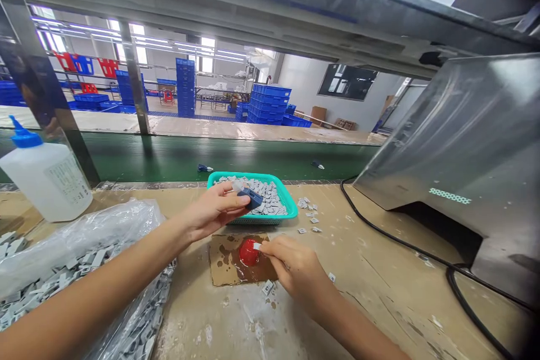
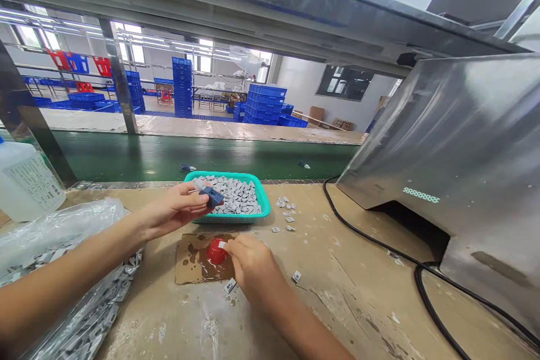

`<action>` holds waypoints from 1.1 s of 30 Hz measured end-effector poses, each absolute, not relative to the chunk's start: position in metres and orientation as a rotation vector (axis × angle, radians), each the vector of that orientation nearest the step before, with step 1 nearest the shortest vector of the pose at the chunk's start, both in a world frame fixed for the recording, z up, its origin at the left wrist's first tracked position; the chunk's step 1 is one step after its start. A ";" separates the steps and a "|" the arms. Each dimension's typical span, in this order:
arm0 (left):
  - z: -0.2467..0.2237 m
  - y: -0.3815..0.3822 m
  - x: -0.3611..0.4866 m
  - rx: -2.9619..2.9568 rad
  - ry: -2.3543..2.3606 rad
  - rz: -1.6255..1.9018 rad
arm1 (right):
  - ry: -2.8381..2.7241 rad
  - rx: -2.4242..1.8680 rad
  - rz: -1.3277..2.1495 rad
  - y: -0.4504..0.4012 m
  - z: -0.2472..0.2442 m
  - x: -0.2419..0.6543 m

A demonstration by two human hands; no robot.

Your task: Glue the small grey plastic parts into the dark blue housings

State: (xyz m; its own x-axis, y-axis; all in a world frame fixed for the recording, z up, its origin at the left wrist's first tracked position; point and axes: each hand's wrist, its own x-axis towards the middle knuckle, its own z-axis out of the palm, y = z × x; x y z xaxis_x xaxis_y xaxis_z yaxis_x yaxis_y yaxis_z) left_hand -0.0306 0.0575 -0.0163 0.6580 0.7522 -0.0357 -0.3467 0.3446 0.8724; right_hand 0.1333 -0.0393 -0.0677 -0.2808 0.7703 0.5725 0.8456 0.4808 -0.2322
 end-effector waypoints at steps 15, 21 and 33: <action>-0.019 0.047 -0.027 1.100 0.464 0.687 | -1.722 -1.271 -0.171 -0.035 0.001 0.117; -0.022 0.049 -0.028 1.139 0.461 0.744 | -1.806 -1.331 -0.043 -0.032 -0.003 0.123; -0.010 0.077 -0.026 1.523 0.902 1.172 | -1.860 -1.221 0.021 0.003 -0.008 0.105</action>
State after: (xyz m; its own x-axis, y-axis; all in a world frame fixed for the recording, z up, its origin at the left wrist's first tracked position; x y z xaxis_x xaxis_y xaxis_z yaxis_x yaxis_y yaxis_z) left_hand -0.0263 0.0767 -0.0095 0.2599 0.9348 0.2421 -0.0051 -0.2494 0.9684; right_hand 0.1054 0.0029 -0.0078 -0.1240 0.7456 0.6548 0.7306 0.5151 -0.4482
